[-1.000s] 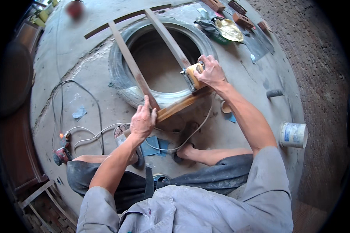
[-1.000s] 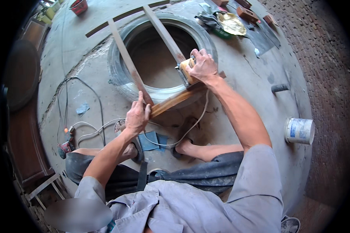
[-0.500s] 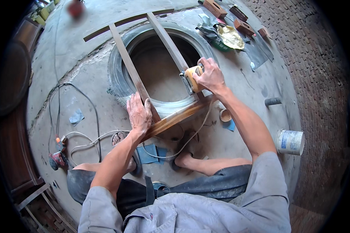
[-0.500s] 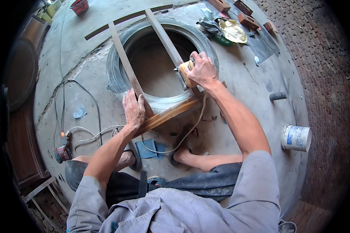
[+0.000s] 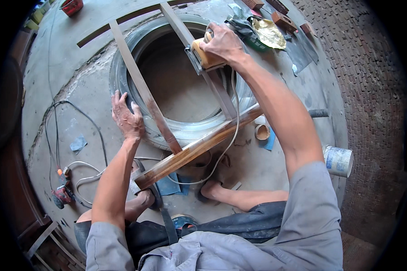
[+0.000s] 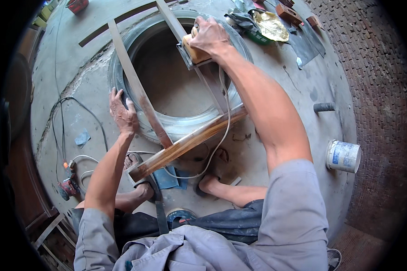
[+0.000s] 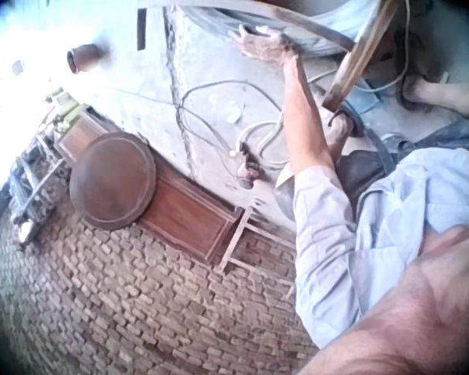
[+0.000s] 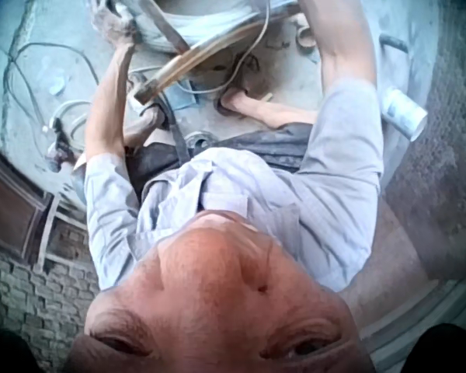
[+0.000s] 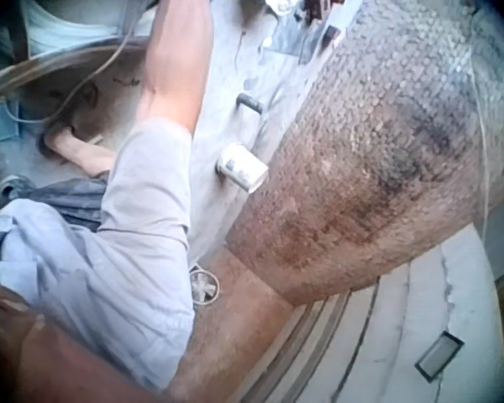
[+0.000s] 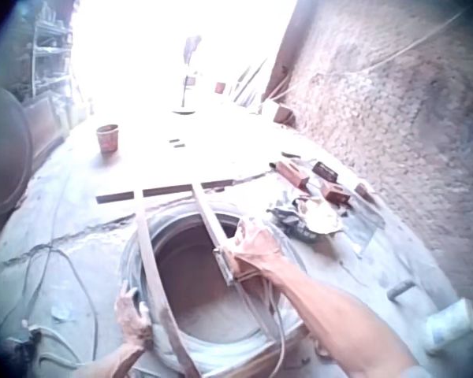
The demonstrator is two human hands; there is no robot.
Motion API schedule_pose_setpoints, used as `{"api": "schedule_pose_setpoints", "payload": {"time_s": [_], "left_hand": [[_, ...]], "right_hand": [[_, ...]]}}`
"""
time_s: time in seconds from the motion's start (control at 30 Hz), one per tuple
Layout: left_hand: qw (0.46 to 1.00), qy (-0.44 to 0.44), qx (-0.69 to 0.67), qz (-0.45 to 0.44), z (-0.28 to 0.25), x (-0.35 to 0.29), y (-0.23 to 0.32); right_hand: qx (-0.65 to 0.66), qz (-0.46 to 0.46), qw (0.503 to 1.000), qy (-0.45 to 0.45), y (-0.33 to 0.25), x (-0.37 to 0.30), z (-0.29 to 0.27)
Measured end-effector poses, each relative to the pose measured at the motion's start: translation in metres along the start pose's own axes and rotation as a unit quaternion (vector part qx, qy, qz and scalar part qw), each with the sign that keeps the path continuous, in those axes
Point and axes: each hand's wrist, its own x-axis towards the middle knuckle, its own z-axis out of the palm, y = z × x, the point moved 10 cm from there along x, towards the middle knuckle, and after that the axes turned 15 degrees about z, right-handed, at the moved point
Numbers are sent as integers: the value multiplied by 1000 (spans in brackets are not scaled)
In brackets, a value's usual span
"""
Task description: The person uses an electric sander to smooth the surfaces of a wooden frame resting on a tire. They reposition the frame several times to access different edges and sides.
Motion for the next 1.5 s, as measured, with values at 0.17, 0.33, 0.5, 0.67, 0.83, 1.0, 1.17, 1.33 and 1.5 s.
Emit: {"api": "schedule_pose_setpoints", "payload": {"time_s": [0.17,0.33,0.5,0.67,0.83,1.0,1.17,1.33,1.5], "left_hand": [[1000,8,0,18,-2,0,3],[999,20,12,27,-5,2,0],[999,24,9,29,3,1,-6],[998,35,13,42,2,0,-6],[999,22,20,33,2,0,-5],[999,15,20,22,3,-2,-6],[1000,13,20,11,3,-4,-10],[999,24,6,25,3,-1,-4],[999,28,17,28,2,-3,-9]], "right_hand": [[7,-34,999,35,5,-13,-4],[-10,-37,999,6,29,-72,-9],[22,-23,999,12,61,-122,-22],[27,3,1000,16,74,-153,-31],[30,-3,999,19,77,-172,-35],[25,-23,998,56,71,-172,-39],[19,-17,1000,13,43,-126,-26],[-6,-42,999,35,19,-80,-16],[-5,-65,998,-11,32,-114,-14]]}}
